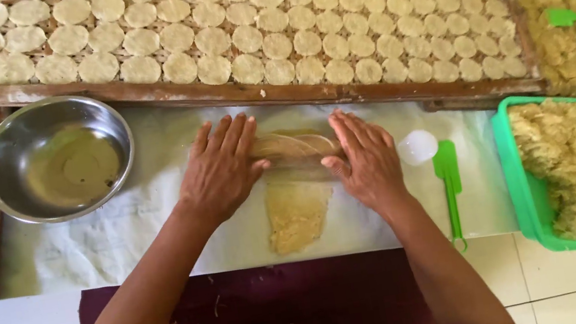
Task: The person rolls out a piece of dough on a white cloth using a rolling pin. They then use a small white cup to cut circular shapes from the flattened dough and place them onto a large woven tray.
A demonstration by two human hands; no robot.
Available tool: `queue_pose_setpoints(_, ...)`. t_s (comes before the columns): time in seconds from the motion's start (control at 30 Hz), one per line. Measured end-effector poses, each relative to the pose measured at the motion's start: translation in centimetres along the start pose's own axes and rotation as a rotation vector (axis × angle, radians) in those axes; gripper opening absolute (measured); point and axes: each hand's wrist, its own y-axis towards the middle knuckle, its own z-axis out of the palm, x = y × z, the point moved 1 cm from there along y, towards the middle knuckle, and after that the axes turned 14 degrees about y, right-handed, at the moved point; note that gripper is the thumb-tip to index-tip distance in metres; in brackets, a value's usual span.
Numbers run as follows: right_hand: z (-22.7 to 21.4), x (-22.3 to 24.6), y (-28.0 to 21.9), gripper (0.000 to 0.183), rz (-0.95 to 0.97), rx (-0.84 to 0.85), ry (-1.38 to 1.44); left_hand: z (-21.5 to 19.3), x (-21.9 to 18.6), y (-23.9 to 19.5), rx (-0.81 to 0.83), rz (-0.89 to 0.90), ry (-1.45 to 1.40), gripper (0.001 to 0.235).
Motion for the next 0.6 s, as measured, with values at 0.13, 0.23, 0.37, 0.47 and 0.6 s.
queue_pose_setpoints(0.13, -2.4, 2.6, -3.2, 0.084, 0.027, 0.082, 0.018, -2.8, -1.1, -3.2, 0.021, 0.038, -0.057, 0.077)
queue_pose_setpoints(0.23, -4.7, 4.3, -4.5, 0.082, 0.005, 0.101, -0.021, -5.4, -1.0, -3.8, 0.106, 0.042, -0.133, 0.078)
queue_pose_setpoints(0.37, -6.3, 3.2, -1.1, 0.058, -0.015, -0.007, 0.207, -5.7, -0.5, -0.1, -0.124, 0.026, -0.088, 0.038)
queue_pose_setpoints(0.47, -3.3, -0.1, 2.8, 0.056, -0.033, -0.096, 0.139, -3.2, 0.0, 3.4, -0.026, -0.086, -0.082, 0.06)
queue_pose_setpoints(0.6, -2.0, 0.5, 2.4, 0.059, 0.249, 0.273, 0.04, -1.2, -0.7, 3.0, 0.297, -0.122, -0.065, 0.075)
